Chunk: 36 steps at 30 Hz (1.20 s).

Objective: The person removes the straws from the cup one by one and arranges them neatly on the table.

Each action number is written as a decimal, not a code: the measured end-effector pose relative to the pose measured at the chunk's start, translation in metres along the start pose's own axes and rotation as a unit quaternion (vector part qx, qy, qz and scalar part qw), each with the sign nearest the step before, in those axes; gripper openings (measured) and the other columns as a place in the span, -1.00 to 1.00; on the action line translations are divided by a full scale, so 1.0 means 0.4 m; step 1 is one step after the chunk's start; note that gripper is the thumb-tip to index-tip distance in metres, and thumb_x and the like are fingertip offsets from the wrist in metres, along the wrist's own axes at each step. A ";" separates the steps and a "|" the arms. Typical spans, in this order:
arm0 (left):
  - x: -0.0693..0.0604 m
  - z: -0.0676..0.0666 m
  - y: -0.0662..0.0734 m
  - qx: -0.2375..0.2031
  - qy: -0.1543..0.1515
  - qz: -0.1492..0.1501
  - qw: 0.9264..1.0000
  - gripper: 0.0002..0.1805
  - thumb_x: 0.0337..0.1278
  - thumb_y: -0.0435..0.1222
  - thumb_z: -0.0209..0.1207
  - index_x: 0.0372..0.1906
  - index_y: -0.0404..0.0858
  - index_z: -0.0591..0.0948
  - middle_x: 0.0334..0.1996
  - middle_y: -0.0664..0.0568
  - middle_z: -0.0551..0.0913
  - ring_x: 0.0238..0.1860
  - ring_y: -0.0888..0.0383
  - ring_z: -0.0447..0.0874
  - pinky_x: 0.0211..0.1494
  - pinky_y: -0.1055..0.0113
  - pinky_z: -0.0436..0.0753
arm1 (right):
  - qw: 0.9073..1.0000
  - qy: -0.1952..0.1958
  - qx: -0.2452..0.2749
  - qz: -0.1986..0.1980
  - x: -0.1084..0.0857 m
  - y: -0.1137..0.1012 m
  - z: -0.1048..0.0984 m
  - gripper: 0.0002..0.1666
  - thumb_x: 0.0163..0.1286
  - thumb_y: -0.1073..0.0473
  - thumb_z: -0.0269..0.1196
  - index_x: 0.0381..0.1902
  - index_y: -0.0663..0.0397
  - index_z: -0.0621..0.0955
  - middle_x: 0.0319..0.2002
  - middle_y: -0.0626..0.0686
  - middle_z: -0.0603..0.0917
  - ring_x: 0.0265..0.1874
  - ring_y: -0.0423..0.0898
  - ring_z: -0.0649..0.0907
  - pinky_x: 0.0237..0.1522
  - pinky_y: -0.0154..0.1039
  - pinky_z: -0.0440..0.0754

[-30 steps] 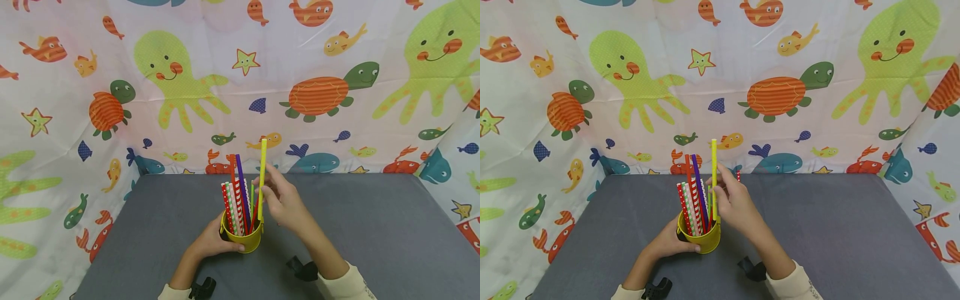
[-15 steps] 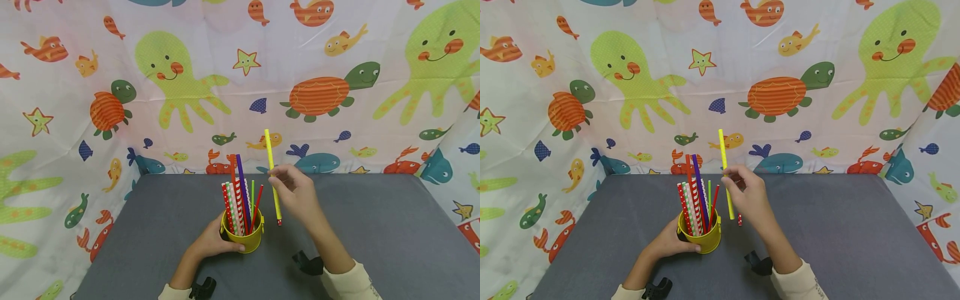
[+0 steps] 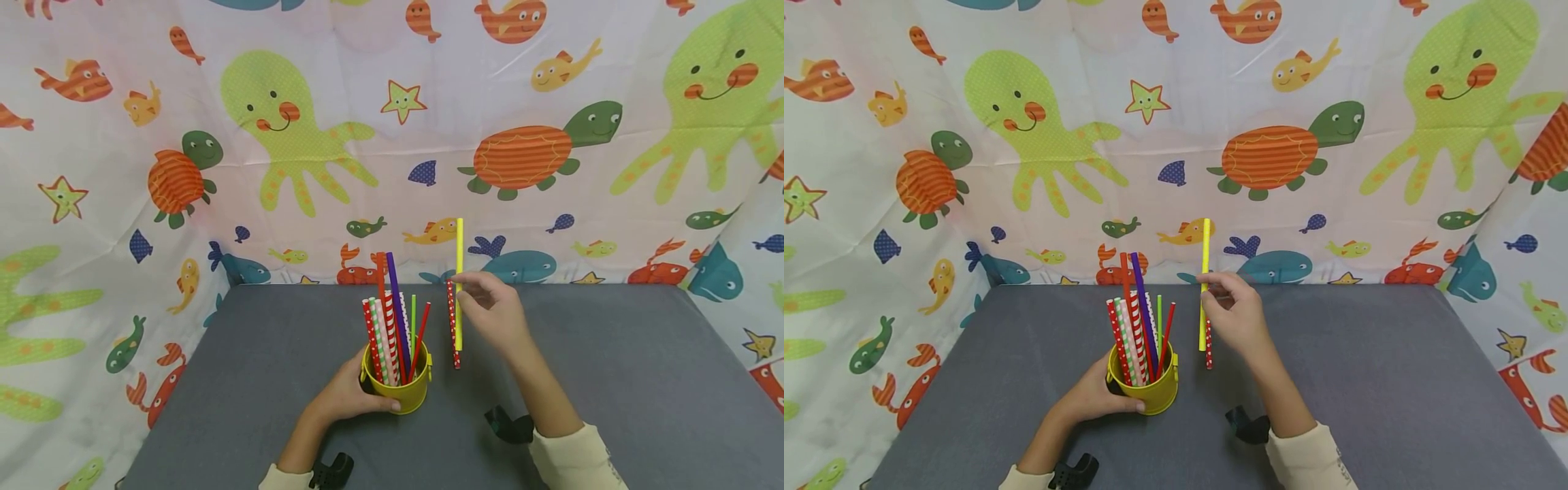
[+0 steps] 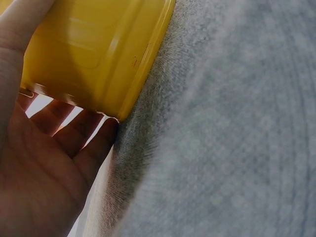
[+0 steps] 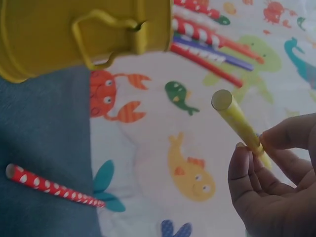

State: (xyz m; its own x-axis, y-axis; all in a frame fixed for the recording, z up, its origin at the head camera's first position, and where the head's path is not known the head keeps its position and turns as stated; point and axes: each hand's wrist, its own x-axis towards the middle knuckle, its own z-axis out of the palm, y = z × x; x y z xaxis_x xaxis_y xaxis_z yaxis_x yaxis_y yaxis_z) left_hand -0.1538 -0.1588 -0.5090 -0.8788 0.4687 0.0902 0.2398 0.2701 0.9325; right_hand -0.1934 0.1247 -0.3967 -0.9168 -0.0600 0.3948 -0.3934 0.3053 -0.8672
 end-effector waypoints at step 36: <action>0.001 0.000 -0.003 -0.001 0.000 -0.018 1.000 0.07 -0.21 -0.13 0.62 0.46 0.12 0.25 0.22 0.27 0.54 0.19 0.21 0.52 0.32 0.12 0.44 | 0.964 -0.105 -0.173 0.174 0.028 0.212 0.009 -0.65 0.35 0.37 0.25 0.09 0.29 0.64 0.01 0.28 0.59 -0.13 0.15 0.63 -0.25 -0.05 0.69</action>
State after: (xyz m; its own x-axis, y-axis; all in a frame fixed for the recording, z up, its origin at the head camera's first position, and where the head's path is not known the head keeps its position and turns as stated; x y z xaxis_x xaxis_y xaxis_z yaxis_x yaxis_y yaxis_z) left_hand -0.1544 -0.1591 -0.5101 -0.8868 0.4587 0.0563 0.2069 0.2853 0.9358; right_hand -0.2372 0.1466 -0.4670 -0.9970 -0.0778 -0.0030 -0.0475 0.6382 -0.7684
